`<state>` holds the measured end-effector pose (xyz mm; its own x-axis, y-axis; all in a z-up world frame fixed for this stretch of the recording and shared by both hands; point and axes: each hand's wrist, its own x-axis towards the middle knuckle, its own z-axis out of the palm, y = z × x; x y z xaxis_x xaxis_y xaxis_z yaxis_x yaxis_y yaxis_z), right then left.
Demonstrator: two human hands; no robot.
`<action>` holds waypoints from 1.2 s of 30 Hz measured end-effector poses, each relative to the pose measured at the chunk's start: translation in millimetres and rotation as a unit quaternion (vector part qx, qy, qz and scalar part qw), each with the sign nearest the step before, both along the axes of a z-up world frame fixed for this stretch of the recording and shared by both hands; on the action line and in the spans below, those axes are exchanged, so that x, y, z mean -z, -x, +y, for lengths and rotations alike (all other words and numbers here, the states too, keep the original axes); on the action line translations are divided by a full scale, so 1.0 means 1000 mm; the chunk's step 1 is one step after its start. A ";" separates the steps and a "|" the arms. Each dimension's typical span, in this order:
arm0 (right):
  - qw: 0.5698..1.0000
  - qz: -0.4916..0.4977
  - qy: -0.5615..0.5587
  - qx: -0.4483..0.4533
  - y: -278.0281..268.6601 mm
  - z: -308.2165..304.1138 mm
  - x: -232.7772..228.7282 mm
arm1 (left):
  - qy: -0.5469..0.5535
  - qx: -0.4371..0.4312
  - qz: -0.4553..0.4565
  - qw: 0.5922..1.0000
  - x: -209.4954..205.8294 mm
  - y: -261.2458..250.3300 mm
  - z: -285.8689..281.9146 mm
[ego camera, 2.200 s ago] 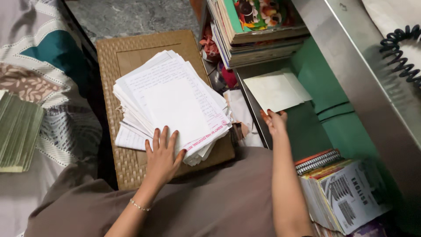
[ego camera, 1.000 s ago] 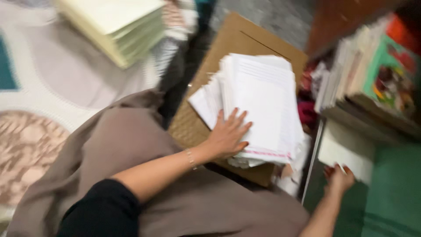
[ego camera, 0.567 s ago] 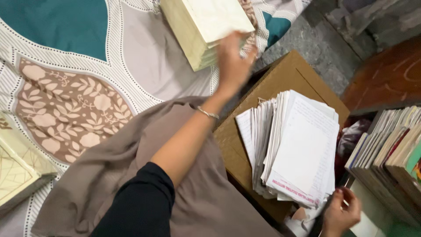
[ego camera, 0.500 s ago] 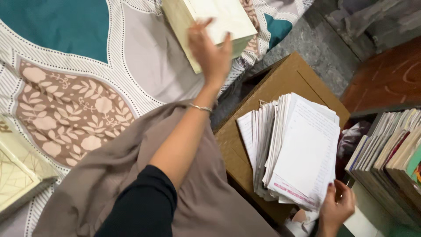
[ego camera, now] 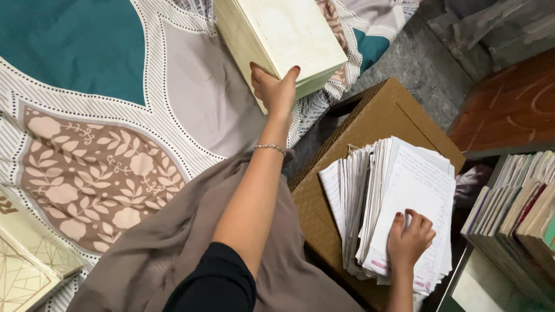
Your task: The person sits on the floor and organizes a stack of books and papers. They pick up books one by one, place them on a shelf, and then handle loose papers and envelopes, stacking them on the shelf as well.
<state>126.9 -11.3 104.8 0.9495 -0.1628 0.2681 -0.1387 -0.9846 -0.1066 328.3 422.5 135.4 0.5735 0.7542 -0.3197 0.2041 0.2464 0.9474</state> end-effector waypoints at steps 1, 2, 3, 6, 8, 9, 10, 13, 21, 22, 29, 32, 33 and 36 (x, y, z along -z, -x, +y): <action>0.999 -0.029 0.004 -0.014 0.001 -0.001 0.004 | 0.005 -0.001 -0.005 1.000 0.002 -0.001 -0.001; 0.999 -0.031 0.001 -0.017 -0.001 -0.002 0.006 | 0.009 -0.002 -0.015 1.000 0.003 -0.001 -0.002; 0.999 -0.033 -0.002 -0.017 -0.001 -0.002 0.006 | 0.012 -0.001 -0.024 1.000 0.004 -0.001 -0.003; 1.000 -0.004 -0.016 -0.013 -0.002 0.000 -0.004 | 0.014 0.001 -0.029 0.999 0.002 0.001 -0.007; 0.998 0.038 -0.042 0.001 -0.006 0.004 -0.016 | 0.009 0.004 -0.034 0.999 -0.001 0.002 -0.004; 0.995 0.068 -0.064 0.016 -0.006 0.003 -0.026 | 0.006 0.009 -0.039 0.999 -0.002 0.004 -0.003; 0.991 0.098 -0.086 0.030 -0.010 0.005 -0.034 | 0.003 0.014 -0.043 0.999 -0.004 0.006 -0.001; 0.978 0.111 -0.170 0.047 -0.034 0.001 -0.065 | 0.052 0.032 -0.045 0.997 -0.008 0.012 0.003; 0.926 0.095 -0.334 -0.149 -0.177 0.114 -0.078 | 0.261 0.023 -0.123 0.957 -0.017 0.021 0.026; 0.924 0.091 -0.323 -0.180 -0.200 0.136 -0.079 | 0.271 0.021 -0.128 0.954 -0.017 0.022 0.028; 0.917 0.146 -0.356 -0.105 -0.337 0.290 -0.084 | 0.326 0.003 -0.136 0.936 -0.015 0.024 0.044; 0.917 0.161 -0.317 -0.183 -0.367 0.325 -0.080 | 0.316 0.015 -0.133 0.939 -0.014 0.019 0.045; 0.900 0.224 -0.321 -0.190 -0.369 0.330 -0.076 | 0.306 0.019 -0.124 0.944 -0.013 0.017 0.044; 0.853 0.351 -0.338 -0.190 -0.368 0.336 -0.066 | 0.252 0.038 -0.157 0.954 -0.008 0.014 0.035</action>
